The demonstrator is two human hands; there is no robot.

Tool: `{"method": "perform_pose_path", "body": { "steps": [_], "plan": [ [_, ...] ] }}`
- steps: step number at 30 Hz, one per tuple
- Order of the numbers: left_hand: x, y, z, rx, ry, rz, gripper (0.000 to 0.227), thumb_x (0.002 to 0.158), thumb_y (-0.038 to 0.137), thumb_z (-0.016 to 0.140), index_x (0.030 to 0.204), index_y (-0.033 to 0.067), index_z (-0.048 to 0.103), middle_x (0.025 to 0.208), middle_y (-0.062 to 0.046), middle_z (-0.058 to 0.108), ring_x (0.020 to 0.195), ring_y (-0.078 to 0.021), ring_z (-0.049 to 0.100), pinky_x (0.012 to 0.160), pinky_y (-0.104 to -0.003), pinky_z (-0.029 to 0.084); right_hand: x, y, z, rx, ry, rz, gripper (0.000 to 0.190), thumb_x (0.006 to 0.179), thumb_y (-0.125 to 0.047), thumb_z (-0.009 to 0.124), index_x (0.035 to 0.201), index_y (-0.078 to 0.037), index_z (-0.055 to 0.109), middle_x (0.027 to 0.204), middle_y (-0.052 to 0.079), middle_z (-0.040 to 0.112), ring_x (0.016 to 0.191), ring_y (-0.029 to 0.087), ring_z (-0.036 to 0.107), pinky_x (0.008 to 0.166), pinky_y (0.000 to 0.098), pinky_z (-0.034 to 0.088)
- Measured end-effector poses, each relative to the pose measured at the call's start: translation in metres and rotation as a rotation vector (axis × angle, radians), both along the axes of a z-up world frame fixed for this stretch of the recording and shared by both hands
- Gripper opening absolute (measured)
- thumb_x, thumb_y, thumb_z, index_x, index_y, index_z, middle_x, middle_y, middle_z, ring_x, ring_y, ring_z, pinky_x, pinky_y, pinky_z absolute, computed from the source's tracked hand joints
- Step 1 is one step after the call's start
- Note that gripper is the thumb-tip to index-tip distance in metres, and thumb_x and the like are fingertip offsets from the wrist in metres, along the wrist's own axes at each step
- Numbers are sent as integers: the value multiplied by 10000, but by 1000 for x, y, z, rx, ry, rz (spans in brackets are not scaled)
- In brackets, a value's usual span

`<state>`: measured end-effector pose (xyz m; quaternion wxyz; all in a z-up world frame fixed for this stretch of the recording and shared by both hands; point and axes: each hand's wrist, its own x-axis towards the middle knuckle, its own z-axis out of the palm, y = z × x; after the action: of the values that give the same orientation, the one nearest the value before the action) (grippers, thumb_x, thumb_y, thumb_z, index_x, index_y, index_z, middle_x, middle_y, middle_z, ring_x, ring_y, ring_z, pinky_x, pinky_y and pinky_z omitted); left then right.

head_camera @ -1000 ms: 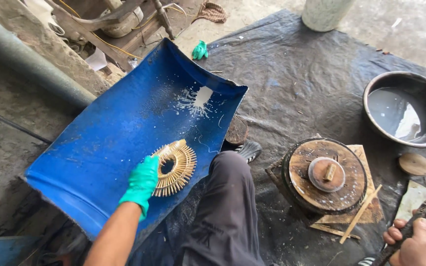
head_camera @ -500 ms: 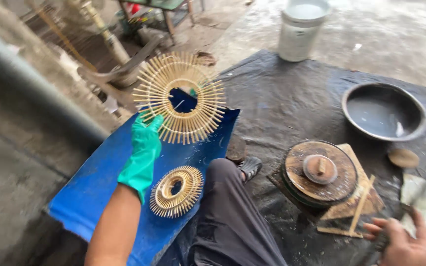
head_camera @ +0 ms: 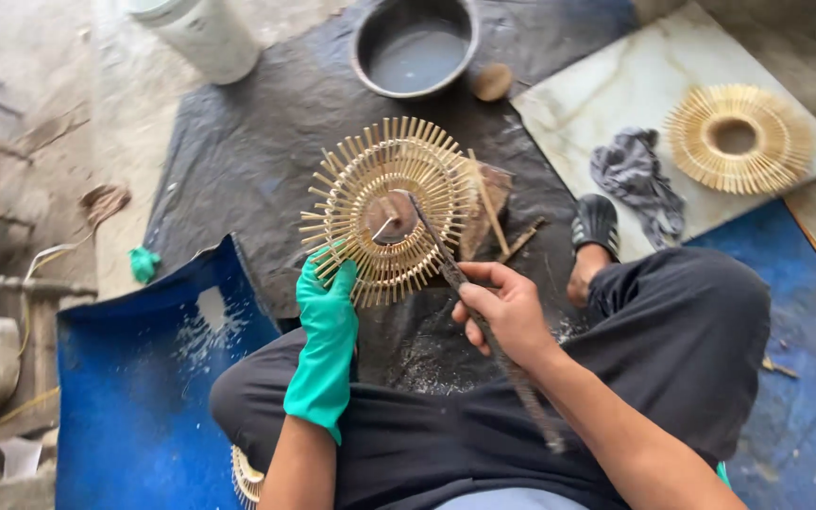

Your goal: Using a metal rasp to smooth and file the edges of circular bamboo or wooden frame components.

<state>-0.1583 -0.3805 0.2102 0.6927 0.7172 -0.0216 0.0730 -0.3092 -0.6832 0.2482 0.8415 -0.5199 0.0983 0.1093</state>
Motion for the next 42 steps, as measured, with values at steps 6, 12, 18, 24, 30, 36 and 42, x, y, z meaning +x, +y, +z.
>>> {"method": "perform_pose_path", "body": {
  "steps": [6, 12, 18, 24, 30, 36, 42],
  "plan": [
    [-11, -13, -57, 4, 25, -73, 350, 933, 84, 723, 1269, 19, 649, 1155, -69, 740, 990, -142, 712, 877, -291, 596, 1, -24, -7, -61, 9, 235, 444, 908, -80, 656, 1339, 26, 632, 726, 120, 703, 406, 103, 551, 325, 243, 396],
    [-27, -15, -31, -7, 39, -67, 348, 940, 90, 721, 1273, 22, 647, 1159, -70, 738, 996, -141, 710, 881, -289, 596, 6, -26, -5, -40, 94, 263, 418, 915, -69, 645, 1320, 33, 613, 704, 124, 685, 397, 106, 548, 325, 240, 391],
    [-43, -19, -11, -19, 38, -57, 347, 946, 95, 719, 1278, 26, 644, 1164, -70, 735, 1003, -139, 708, 886, -287, 595, 3, -15, -14, -8, 52, 45, 390, 936, -80, 629, 1312, 26, 621, 727, 104, 683, 428, 95, 567, 342, 234, 417],
    [-57, -26, -4, -33, 27, -64, 347, 952, 101, 718, 1282, 30, 641, 1169, -71, 733, 1010, -138, 706, 891, -284, 594, 3, -16, -17, 19, 69, 150, 403, 910, -81, 630, 1300, 22, 631, 719, 104, 691, 401, 97, 546, 323, 230, 387],
    [-69, -38, 11, -39, 9, -83, 346, 958, 107, 716, 1287, 33, 639, 1174, -72, 731, 1017, -137, 704, 895, -282, 594, 7, -24, -17, -8, 55, 309, 399, 918, -78, 638, 1307, 13, 646, 711, 116, 680, 391, 89, 536, 313, 229, 382],
    [-87, -65, 38, 85, -121, -110, 504, 910, 83, 738, 1368, 58, 530, 1253, -48, 634, 1134, -116, 645, 970, -266, 569, 3, -14, -22, 257, 14, 231, 354, 955, -86, 610, 1300, -7, 613, 735, 115, 691, 412, 87, 560, 319, 214, 396],
    [-76, -38, -13, 91, -69, 110, 320, 987, 115, 753, 1270, -6, 667, 1150, -78, 753, 990, -140, 711, 847, -265, 607, 3, -9, -10, 62, -41, 248, 372, 953, -88, 612, 1315, -4, 610, 728, 111, 696, 415, 91, 576, 320, 227, 407]
  ]
}}
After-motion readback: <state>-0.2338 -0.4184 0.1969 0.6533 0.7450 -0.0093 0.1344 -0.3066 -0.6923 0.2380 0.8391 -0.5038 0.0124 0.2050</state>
